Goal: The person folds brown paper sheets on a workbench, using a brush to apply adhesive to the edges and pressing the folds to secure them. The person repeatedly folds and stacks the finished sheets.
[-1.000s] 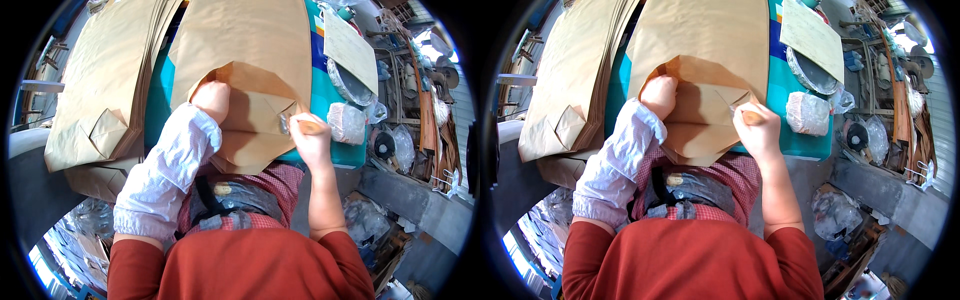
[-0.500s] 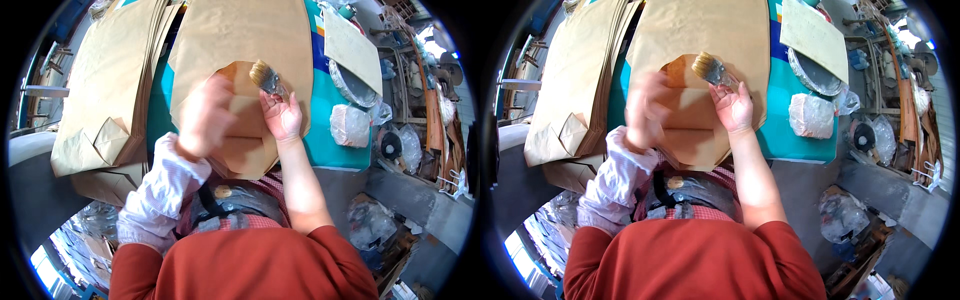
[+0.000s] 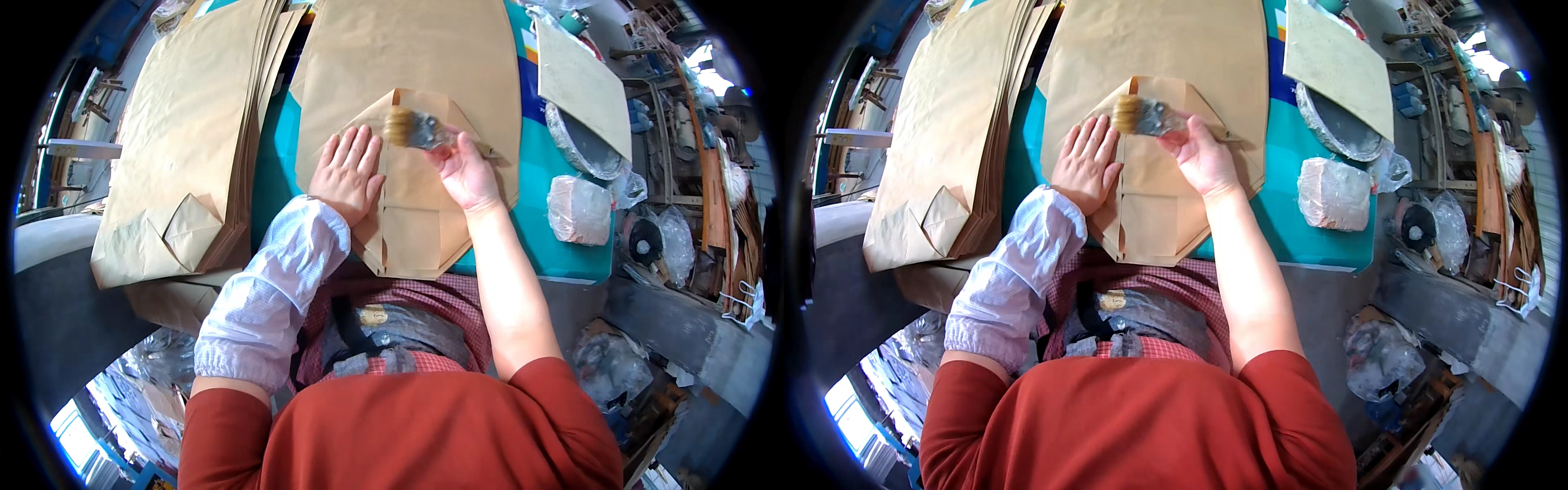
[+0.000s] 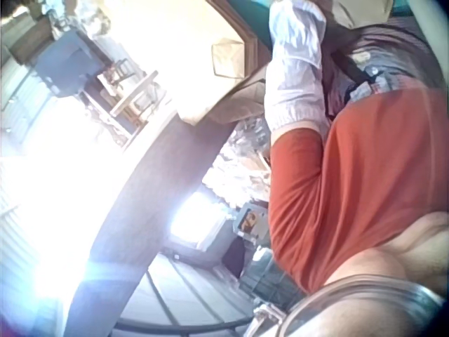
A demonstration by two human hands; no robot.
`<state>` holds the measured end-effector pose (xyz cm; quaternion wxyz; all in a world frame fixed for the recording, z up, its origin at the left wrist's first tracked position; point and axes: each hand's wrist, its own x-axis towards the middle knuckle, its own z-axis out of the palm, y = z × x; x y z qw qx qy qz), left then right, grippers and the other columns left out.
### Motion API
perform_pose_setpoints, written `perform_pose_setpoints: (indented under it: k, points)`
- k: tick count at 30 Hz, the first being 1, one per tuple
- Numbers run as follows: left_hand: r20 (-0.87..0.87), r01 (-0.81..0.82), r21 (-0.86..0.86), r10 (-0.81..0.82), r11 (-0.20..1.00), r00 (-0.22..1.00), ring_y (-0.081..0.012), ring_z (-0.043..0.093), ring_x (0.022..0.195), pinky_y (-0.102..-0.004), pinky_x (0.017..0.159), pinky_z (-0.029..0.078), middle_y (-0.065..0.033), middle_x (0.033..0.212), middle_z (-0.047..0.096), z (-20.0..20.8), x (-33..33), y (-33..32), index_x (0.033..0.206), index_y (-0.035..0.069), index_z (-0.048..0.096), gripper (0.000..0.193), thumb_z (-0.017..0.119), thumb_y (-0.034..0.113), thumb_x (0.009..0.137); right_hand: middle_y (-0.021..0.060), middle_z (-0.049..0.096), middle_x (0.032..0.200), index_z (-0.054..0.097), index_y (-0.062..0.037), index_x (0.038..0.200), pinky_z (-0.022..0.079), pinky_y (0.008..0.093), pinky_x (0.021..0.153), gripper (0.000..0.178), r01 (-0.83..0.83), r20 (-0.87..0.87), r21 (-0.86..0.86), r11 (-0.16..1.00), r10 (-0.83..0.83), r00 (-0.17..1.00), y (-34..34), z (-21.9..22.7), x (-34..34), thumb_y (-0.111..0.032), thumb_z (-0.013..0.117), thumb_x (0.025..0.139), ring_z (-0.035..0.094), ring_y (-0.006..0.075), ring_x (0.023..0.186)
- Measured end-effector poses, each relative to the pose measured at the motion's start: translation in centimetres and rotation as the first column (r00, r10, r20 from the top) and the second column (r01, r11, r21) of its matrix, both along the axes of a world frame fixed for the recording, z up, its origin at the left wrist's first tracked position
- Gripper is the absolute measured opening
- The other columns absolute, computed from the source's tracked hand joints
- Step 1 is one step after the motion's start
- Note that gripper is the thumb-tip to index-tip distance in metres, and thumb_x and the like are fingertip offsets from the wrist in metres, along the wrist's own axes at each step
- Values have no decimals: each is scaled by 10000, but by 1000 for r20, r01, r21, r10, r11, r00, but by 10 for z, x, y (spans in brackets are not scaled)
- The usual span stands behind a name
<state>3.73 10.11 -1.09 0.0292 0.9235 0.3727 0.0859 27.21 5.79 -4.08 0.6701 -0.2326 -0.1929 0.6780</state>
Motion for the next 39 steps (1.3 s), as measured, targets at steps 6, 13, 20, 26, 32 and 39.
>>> perform_pose_setpoints:
  k: [6, 13, 20, 26, 32, 39]
  points:
    - [3, 48, -32, -48, 998, 999, -352, 270, 1435, -468, 1186, 180, -210, 1516, 339, -3, -3, 2, 1448, 74, 406, 642, 562, 365, 897, 73, 694, 1013, 696, 1, 1048, 558, 290, 720, 239, -52, 399, -244, 968, 149, 905, -127, 38, -24, -196, 686, 914, 652, 165, 848]
    - [-41, 33, -12, -33, 999, 999, -334, 265, 1439, -455, 1190, 168, -205, 1518, 340, -3, -4, 3, 1455, 77, 395, 620, 522, 376, 927, 125, 685, 910, 699, -6, 946, 556, 329, 685, 199, -345, 893, 261, 902, -361, -268, -132, 115, -6, -46, 739, 755, 670, 265, 798]
    - [-100, 16, 51, -11, 999, 995, -302, 263, 1445, -445, 1198, 145, -173, 1517, 365, -1, -2, 0, 1453, 80, 402, 613, 493, 404, 940, 129, 661, 909, 677, -11, 982, 553, 361, 668, 243, -451, 920, 250, 856, -356, -165, -162, 96, -35, -85, 742, 760, 657, 282, 783]
    - [221, 173, -156, -137, 972, 966, -314, 372, 1386, -441, 1172, 236, -156, 1415, 505, -17, -13, 34, 1345, 39, 536, 459, 519, 265, 946, 143, 681, 925, 690, 11, 976, 553, 339, 666, 226, -335, 918, 311, 889, -191, 346, -132, 108, -38, -21, 757, 762, 675, 275, 791]
    - [514, 264, -157, -150, 951, 845, -352, 508, 1253, -419, 1051, 424, -156, 1267, 608, -28, -15, 45, 1166, 17, 659, 369, 698, 114, 813, 127, 674, 1005, 680, -29, 1058, 551, 372, 763, 306, -530, 909, 281, 800, -399, -121, -80, 85, -80, -58, 710, 755, 658, 306, 898]
    - [417, 179, 36, -177, 983, 891, -300, 568, 1086, -385, 946, 485, -119, 1086, 610, -16, -10, 31, 1095, 37, 677, 301, 695, 149, 816, 118, 652, 987, 653, -8, 995, 559, 349, 709, 234, -560, 943, 180, 809, -304, -136, -146, 99, -69, -48, 680, 766, 659, 272, 861]
